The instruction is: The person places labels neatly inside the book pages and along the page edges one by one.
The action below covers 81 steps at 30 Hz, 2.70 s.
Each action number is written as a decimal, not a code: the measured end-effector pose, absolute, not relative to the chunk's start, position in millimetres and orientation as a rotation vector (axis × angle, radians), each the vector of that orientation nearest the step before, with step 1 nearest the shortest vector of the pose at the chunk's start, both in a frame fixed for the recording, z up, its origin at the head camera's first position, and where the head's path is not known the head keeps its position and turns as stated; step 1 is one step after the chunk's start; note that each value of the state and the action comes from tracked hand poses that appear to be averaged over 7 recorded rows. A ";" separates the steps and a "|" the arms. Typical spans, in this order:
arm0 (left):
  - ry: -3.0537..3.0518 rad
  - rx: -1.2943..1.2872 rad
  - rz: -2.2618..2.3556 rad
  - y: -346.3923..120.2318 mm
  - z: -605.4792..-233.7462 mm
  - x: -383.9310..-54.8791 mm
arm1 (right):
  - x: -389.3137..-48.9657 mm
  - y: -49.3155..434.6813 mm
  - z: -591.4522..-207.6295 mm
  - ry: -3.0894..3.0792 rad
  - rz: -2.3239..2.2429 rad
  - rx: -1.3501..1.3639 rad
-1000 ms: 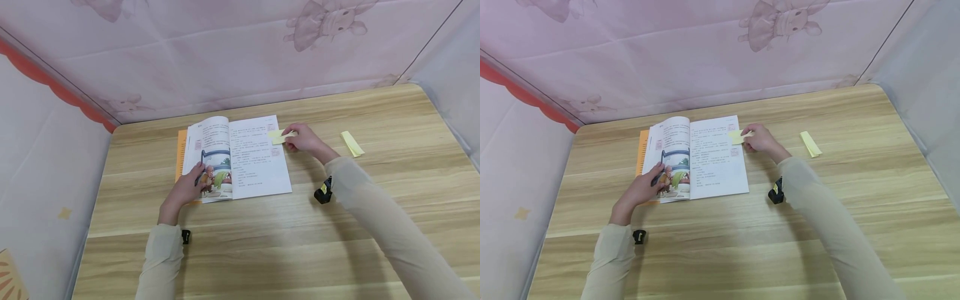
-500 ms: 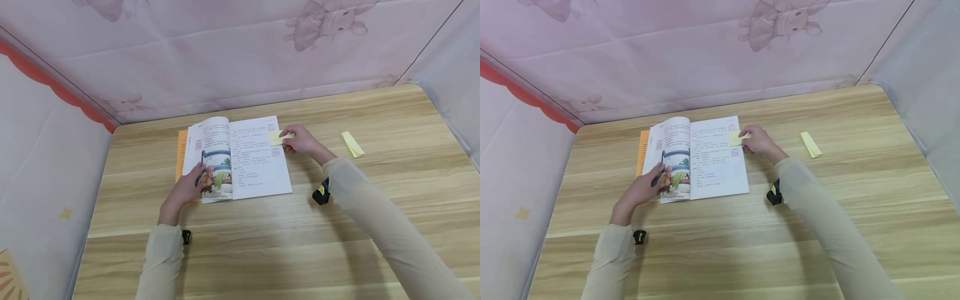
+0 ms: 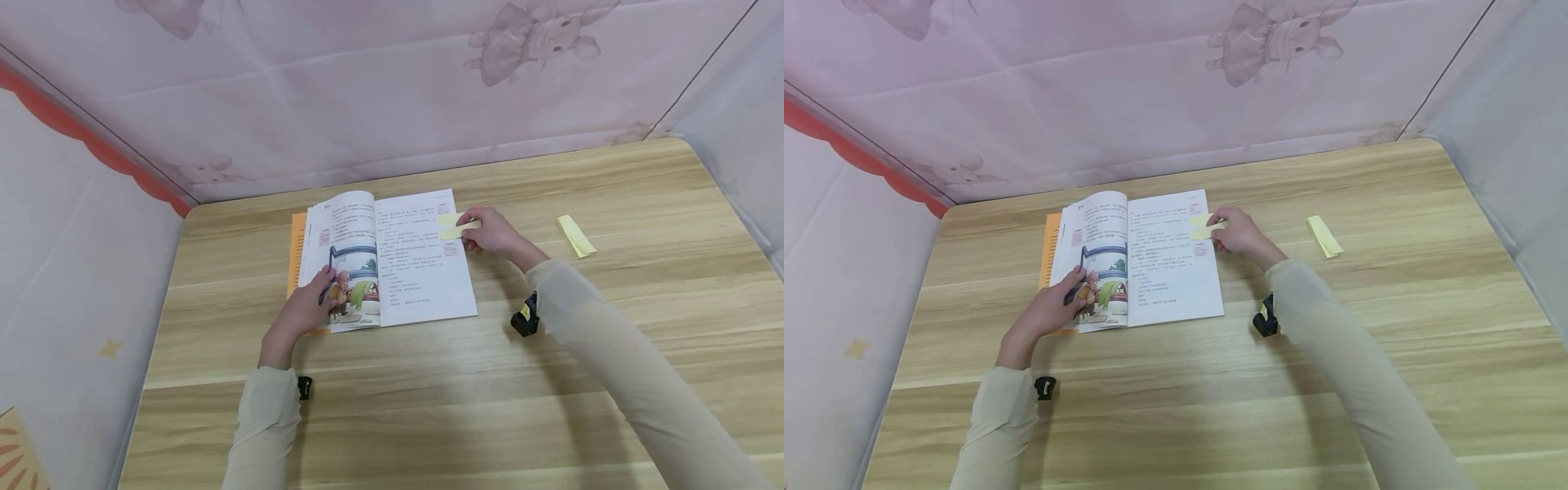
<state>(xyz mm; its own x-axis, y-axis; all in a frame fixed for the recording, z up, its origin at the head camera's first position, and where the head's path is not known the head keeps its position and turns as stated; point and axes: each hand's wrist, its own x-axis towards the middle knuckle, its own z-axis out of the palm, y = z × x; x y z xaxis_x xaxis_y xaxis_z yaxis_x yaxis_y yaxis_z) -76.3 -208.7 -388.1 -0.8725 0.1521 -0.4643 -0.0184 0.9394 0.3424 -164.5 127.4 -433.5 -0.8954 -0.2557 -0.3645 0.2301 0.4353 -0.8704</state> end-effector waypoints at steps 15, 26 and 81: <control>2.594 0.097 0.474 -209.6 -391.6 -76.1 | -162.3 129.9 -432.4 2.265 -1.419 -0.031; 2.605 0.111 0.470 -209.3 -394.5 -76.6 | -163.6 139.2 -427.0 2.379 -1.357 -0.064; 2.601 0.118 0.468 -209.2 -390.3 -76.0 | -155.8 116.8 -423.2 2.459 -1.099 -0.548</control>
<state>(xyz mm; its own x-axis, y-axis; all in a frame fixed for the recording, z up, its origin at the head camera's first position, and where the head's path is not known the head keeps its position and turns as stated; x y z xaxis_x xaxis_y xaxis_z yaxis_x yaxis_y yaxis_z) -76.0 -209.2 -390.3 -0.8756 0.1668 -0.4532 -0.0018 0.9374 0.3484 -155.8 116.8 -423.2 -0.8475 -0.4960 -0.1892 -0.1899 0.6162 -0.7644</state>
